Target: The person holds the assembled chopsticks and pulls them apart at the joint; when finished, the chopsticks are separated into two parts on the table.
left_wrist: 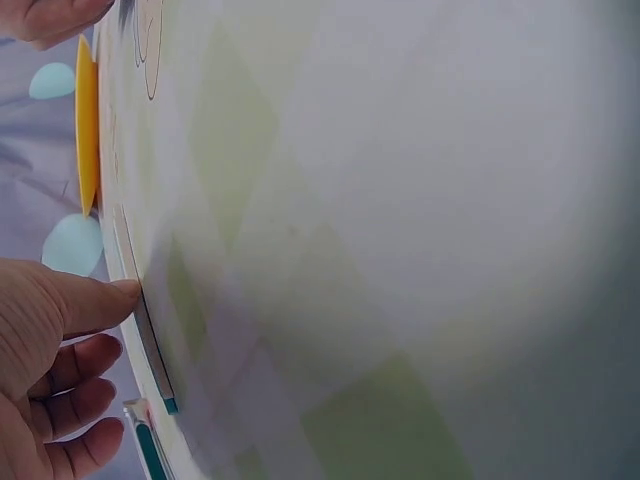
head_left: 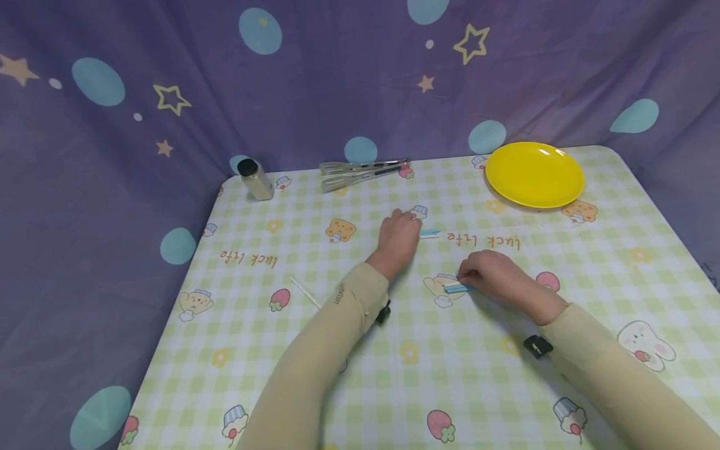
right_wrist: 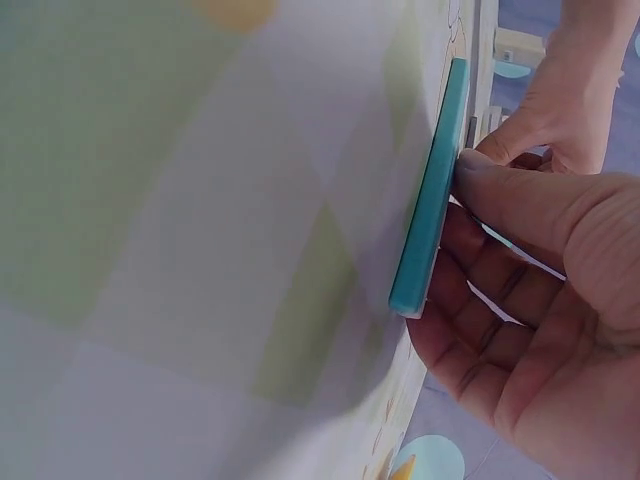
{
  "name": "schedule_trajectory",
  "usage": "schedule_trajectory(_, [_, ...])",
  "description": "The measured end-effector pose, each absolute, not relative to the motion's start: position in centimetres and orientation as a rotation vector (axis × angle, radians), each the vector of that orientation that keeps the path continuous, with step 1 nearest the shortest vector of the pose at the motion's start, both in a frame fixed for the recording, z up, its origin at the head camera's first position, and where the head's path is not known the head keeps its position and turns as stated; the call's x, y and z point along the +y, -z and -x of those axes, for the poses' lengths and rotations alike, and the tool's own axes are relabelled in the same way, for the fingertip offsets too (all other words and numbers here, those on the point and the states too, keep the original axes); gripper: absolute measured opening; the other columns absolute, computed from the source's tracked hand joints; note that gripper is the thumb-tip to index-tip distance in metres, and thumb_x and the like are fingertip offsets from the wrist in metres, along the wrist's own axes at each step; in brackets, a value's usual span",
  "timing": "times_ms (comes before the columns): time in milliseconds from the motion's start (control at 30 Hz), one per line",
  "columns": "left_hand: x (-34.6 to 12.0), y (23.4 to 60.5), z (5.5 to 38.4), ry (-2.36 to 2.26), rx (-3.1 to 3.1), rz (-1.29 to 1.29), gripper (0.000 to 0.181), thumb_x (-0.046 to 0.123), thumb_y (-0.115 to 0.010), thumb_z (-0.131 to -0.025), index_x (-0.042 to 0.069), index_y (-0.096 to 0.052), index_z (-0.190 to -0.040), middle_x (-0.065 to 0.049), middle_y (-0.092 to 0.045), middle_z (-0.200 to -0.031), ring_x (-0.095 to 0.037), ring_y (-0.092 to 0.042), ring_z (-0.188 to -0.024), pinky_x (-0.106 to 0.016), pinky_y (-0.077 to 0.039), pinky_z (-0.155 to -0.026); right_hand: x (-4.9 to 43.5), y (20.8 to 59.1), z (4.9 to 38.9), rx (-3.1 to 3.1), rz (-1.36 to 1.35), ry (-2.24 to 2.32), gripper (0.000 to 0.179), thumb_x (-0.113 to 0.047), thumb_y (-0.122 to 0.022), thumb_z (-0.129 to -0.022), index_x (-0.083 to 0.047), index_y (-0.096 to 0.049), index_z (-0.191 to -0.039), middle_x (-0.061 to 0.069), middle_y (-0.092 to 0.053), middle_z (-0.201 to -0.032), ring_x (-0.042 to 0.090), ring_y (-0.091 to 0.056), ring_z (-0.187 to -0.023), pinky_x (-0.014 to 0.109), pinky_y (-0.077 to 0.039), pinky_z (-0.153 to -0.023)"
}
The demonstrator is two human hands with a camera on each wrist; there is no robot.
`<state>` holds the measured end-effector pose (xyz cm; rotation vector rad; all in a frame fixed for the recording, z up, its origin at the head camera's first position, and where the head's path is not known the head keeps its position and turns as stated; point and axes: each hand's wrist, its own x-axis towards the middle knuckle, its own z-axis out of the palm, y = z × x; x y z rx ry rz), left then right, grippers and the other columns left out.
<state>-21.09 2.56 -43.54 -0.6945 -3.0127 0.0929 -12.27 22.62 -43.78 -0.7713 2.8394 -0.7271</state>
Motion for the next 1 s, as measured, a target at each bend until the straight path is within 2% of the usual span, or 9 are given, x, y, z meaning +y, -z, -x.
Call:
schedule_trajectory(300, [2.3, 43.1, 20.9, -0.064, -3.048, 0.695, 0.016, 0.016, -0.057, -0.097, 0.017, -0.072, -0.102, 0.001, -0.065, -0.106, -0.019, -0.05, -0.091, -0.032, -0.046, -0.072, 22.6, 43.8, 12.1, 2.833, 0.745, 0.747, 0.005, -0.007, -0.073, -0.086, -0.009, -0.074, -0.089, -0.005, -0.068, -0.084, 0.016, -0.061, -0.079, 0.042, -0.05, -0.08])
schedule_trajectory(467, [1.0, 42.4, 20.6, 0.176, -3.06, 0.675, 0.013, 0.02, -0.06, -0.096, 0.017, -0.073, -0.094, 0.001, -0.062, -0.092, -0.018, -0.049, -0.083, -0.032, -0.044, -0.068, 22.4, 43.7, 12.1, 2.845, 0.68, 0.77, 0.004, -0.01, -0.07, -0.09, -0.011, -0.073, -0.092, -0.004, -0.069, -0.085, 0.017, -0.061, -0.08, 0.044, -0.049, -0.082])
schedule_trajectory(633, [-1.4, 41.5, 19.9, 0.485, -3.09, 0.639, 0.009, 0.021, -0.066, -0.093, 0.018, -0.074, -0.091, 0.004, -0.064, -0.088, -0.015, -0.052, -0.081, -0.031, -0.045, -0.071, 21.7, 43.3, 12.0, 2.881, 0.649, 0.79, 0.007, -0.011, -0.067, -0.091, -0.009, -0.073, -0.093, -0.002, -0.069, -0.086, 0.019, -0.062, -0.081, 0.045, -0.049, -0.081])
schedule_trajectory(800, [-3.9, 40.4, 18.9, 0.669, -3.162, 0.668, 0.01, 0.02, -0.065, -0.094, 0.017, -0.072, -0.088, 0.005, -0.062, -0.083, -0.015, -0.053, -0.077, -0.031, -0.044, -0.07, 20.2, 42.6, 11.8, 2.901, 0.712, 0.823, 0.006, -0.009, -0.068, -0.09, -0.007, -0.074, -0.093, 0.0, -0.069, -0.084, 0.018, -0.061, -0.078, 0.042, -0.05, -0.077])
schedule_trajectory(1000, [-7.3, 39.8, 17.3, 0.7, -3.219, 0.783, 0.01, 0.017, -0.064, -0.095, 0.015, -0.074, -0.094, 0.003, -0.066, -0.088, -0.014, -0.056, -0.079, -0.031, -0.046, -0.073, 17.8, 42.4, 11.4, 2.881, 0.881, 0.816, 0.004, -0.012, -0.07, -0.089, -0.01, -0.072, -0.088, -0.005, -0.066, -0.08, 0.011, -0.055, -0.071, 0.036, -0.049, -0.07])
